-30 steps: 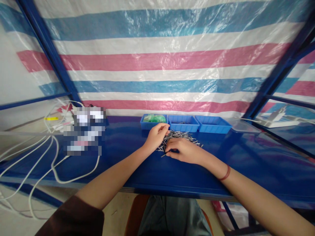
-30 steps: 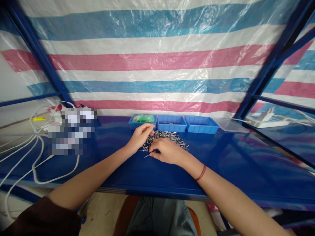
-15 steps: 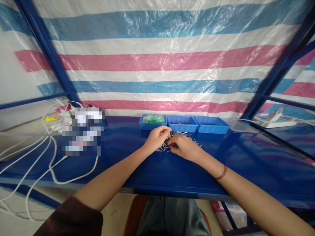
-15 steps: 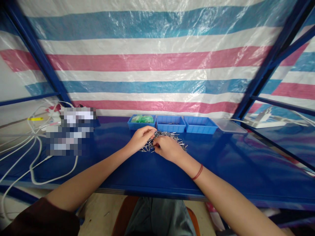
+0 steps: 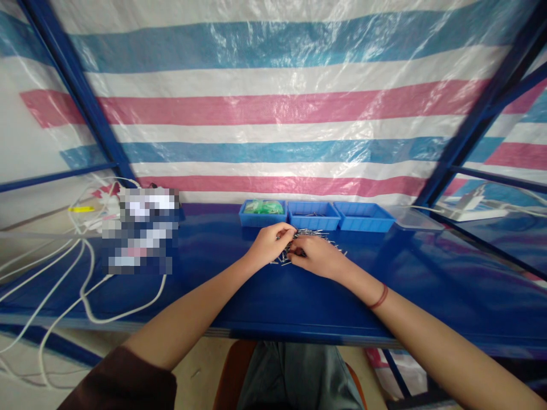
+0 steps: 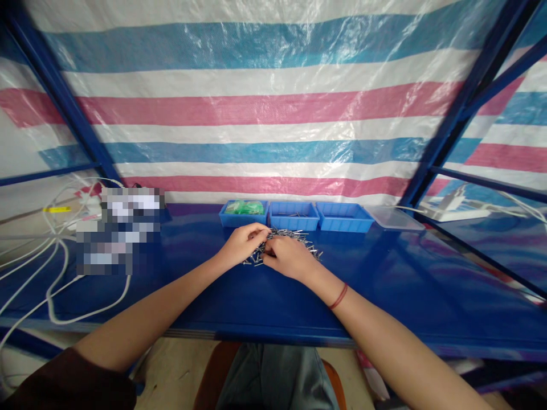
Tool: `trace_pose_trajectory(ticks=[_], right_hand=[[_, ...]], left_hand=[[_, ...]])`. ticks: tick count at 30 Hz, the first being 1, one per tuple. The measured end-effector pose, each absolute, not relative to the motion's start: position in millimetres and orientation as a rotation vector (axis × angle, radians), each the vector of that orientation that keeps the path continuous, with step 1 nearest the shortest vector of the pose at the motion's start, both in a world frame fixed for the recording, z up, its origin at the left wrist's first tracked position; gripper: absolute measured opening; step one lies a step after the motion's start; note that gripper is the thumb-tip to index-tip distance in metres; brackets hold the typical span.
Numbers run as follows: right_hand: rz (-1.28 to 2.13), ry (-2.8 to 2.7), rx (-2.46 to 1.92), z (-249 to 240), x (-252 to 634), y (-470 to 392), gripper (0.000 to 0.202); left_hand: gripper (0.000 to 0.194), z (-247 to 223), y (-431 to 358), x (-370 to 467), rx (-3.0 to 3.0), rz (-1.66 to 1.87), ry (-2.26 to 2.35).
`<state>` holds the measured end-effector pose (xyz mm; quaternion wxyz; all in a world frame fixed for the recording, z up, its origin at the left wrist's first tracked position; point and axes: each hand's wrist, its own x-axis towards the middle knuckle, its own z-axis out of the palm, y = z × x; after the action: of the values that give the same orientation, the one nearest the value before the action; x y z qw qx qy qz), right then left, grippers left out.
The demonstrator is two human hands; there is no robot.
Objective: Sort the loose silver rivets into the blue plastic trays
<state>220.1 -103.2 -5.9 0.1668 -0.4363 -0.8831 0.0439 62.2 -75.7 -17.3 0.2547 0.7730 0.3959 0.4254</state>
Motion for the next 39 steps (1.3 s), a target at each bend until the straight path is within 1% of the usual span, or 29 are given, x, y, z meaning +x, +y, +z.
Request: trace_pose_trajectory(ticks=[5,9,14,16,21,24,26,32,39], right_hand=[[0.148,-2.472,-1.339,-6,216,-102,0.013],[0.19,-2.45,-1.334,-3,219,-101,0.01],[0.247,-2.267,-1.313,5,233,-96,0.011],[0.371,-2.116,-1.271,6,238,-91,0.012],[0.811,-1.881,-1.169,6,241,-85,0.023],[1.031,-1.697,-1.134,10,236,-91,0.023],[1.111,-1.619,-1.099,12,232,-96,0.025],[1.166,-1.493,-1.073,13,228,-101,0.031],[1.076,-1.501,-1.065,16,227,-102,0.033]], left_hand=[[0.02,-17,-75,63,2.117,1.137,1.062],[0.02,-17,-76,62,2.119,1.138,1.078],[0.019,-20,-72,60,2.084,1.233,1.142],[0.019,-21,-71,59,2.053,1.241,1.149],[0.018,-20,-75,62,2.063,1.158,1.117],[0.022,-17,-79,63,2.087,1.128,1.105],[0.026,-15,-81,64,2.062,1.124,1.07],[0.029,-12,-82,67,1.831,1.119,0.851],[0.025,-13,-81,69,1.648,1.12,0.851]])
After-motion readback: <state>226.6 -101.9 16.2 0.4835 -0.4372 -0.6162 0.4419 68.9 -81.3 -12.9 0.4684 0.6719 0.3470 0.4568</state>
